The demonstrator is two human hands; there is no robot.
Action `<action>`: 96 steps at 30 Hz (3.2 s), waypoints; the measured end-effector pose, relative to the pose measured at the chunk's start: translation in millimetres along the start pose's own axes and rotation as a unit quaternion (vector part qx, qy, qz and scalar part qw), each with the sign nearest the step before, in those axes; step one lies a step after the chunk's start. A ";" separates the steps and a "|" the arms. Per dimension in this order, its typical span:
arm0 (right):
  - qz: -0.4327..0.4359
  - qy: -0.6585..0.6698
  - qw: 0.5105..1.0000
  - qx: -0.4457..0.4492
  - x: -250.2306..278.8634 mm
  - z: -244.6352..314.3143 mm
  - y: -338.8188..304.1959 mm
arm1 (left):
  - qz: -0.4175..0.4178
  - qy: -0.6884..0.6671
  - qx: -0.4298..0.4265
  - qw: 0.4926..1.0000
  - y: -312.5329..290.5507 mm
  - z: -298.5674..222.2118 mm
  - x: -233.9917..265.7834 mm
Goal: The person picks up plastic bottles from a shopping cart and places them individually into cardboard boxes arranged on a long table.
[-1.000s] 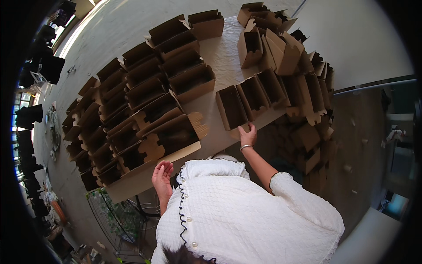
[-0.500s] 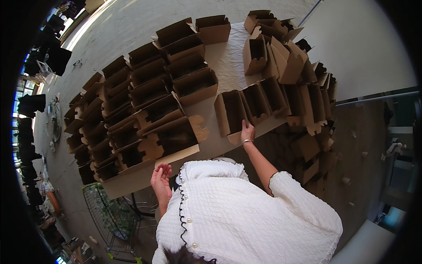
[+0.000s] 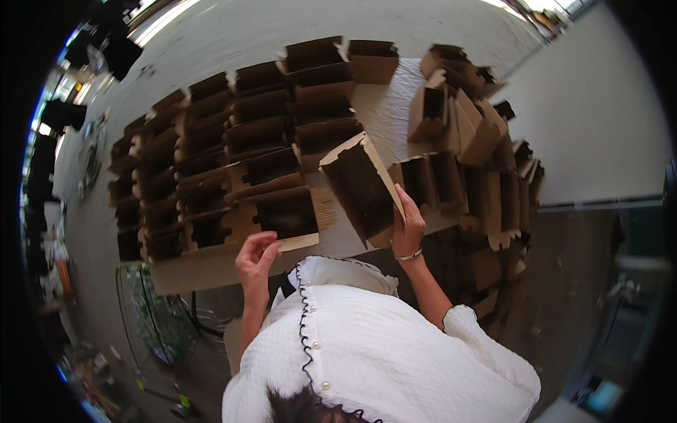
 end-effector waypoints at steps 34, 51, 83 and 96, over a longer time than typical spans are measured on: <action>0.635 0.272 0.701 0.176 -320.2 382.8 -225.4 | -0.670 0.118 -0.057 0.730 -253.0 45.4 414.8; 0.712 0.293 0.541 -0.338 -505.7 436.4 -313.7 | -0.532 -0.104 -0.065 0.838 -203.5 99.0 641.9; 0.451 -0.013 0.858 0.244 -635.9 531.8 -296.9 | -0.424 0.267 0.094 0.860 -90.2 129.8 785.2; 0.425 -0.126 0.847 0.295 -630.5 587.4 -346.0 | -0.157 -0.081 0.160 0.971 -25.1 193.8 837.0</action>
Point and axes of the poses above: each hand's wrist, its own y-axis towards the middle knuckle, its own x-axis out of the back of the hand, z = x × y, the point moved 7 cm from there along y, towards the middle knuckle, and after that the axes turned 2 degrees about z, right-handed, at the moved point
